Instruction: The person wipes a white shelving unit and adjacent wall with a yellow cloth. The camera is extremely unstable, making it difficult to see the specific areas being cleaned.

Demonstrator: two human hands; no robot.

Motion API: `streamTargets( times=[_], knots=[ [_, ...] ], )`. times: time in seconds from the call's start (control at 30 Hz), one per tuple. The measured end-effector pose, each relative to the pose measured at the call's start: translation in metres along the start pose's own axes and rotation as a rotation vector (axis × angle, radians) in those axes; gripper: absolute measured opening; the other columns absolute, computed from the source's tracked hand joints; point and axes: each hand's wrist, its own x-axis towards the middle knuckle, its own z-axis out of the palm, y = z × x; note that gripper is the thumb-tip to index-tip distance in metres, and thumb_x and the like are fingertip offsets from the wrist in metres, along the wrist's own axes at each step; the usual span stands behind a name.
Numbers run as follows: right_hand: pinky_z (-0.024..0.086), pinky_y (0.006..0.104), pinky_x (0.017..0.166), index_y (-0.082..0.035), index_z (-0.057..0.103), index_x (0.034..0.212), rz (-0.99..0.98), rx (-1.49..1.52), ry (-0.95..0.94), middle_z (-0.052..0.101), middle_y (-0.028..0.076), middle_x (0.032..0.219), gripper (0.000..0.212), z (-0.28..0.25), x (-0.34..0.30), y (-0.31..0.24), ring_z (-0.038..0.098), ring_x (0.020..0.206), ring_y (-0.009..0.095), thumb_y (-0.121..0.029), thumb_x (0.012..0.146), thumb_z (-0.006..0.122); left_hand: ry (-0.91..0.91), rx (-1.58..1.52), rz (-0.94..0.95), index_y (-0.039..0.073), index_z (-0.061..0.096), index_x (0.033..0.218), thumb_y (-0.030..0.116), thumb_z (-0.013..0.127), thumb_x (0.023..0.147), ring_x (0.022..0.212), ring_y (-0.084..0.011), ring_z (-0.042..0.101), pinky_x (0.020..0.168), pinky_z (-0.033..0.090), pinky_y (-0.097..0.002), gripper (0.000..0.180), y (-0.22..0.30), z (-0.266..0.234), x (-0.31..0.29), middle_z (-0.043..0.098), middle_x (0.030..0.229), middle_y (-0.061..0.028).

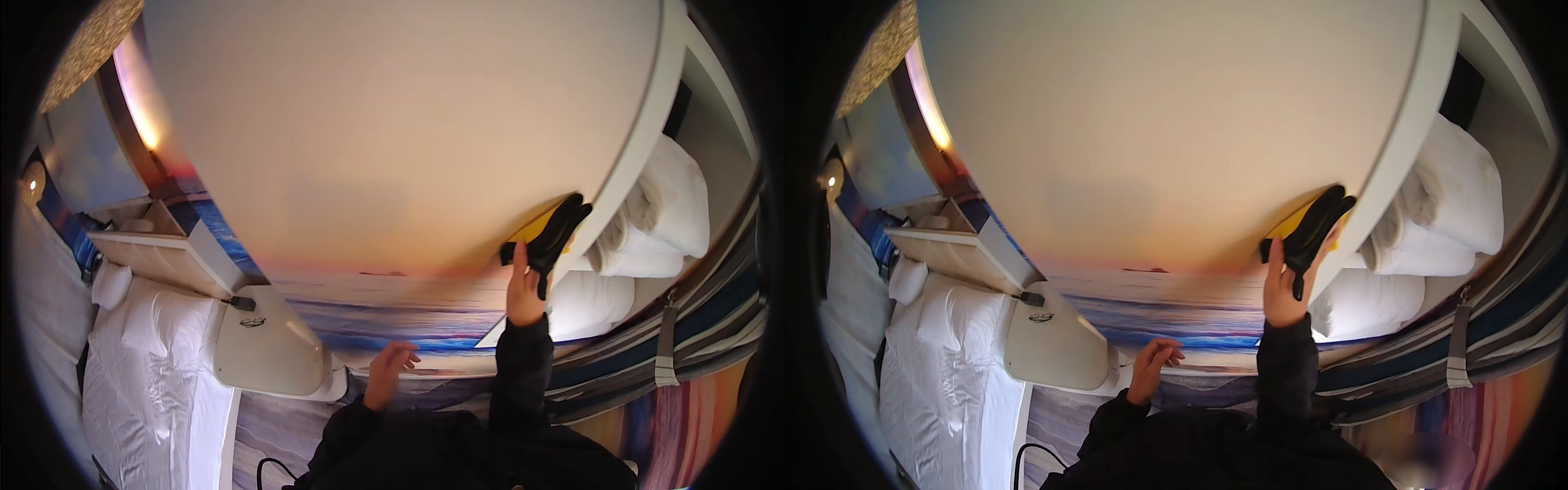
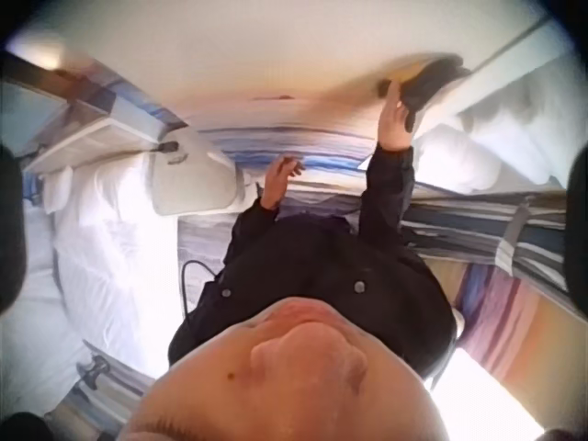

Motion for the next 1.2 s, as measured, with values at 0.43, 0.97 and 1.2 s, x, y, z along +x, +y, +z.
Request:
streamTargets(
  times=[0.43, 0.97, 1.2],
  knots=[
    [0.018, 0.0546, 0.112, 0.003, 0.036, 0.142, -0.497, 0.166, -0.406, 0.023, 0.023, 0.155, 0.066, 0.237, -0.061, -0.208, 0.022, 0.14, 0.048, -0.008, 0.083, 0.063, 0.318, 0.082, 0.109, -0.001, 0.063, 0.106, 0.012, 0.047, 0.098, 0.078, -0.0122, 0.058, 0.073, 0.045, -0.0257, 0.022, 0.06, -0.203, -0.04, 0.065, 0.087, -0.0077],
    [0.021, 0.0596, 0.11, 0.004, 0.055, 0.108, -0.489, -0.275, -0.142, 0.025, 0.022, 0.155, 0.041, 0.225, -0.06, -0.177, 0.024, 0.141, 0.045, -0.012, 0.072, 0.066, 0.179, 0.023, 0.05, 0.001, 0.065, 0.102, 0.013, 0.049, 0.097, 0.075, -0.0103, 0.056, 0.07, 0.042, -0.0232, 0.02, 0.052, -0.223, -0.035, 0.067, 0.086, -0.0058],
    [0.023, 0.0567, 0.11, 0.006, 0.042, 0.132, -0.386, -0.162, 0.152, 0.032, 0.025, 0.149, 0.068, 0.072, 0.029, -0.097, 0.028, 0.135, 0.05, -0.004, 0.068, 0.064, -0.033, 0.084, 0.007, 0.001, 0.065, 0.102, 0.013, 0.048, 0.097, 0.075, -0.0119, 0.057, 0.072, 0.044, -0.0257, 0.021, 0.024, -0.118, 0.0, 0.067, 0.086, -0.0076]
  ],
)
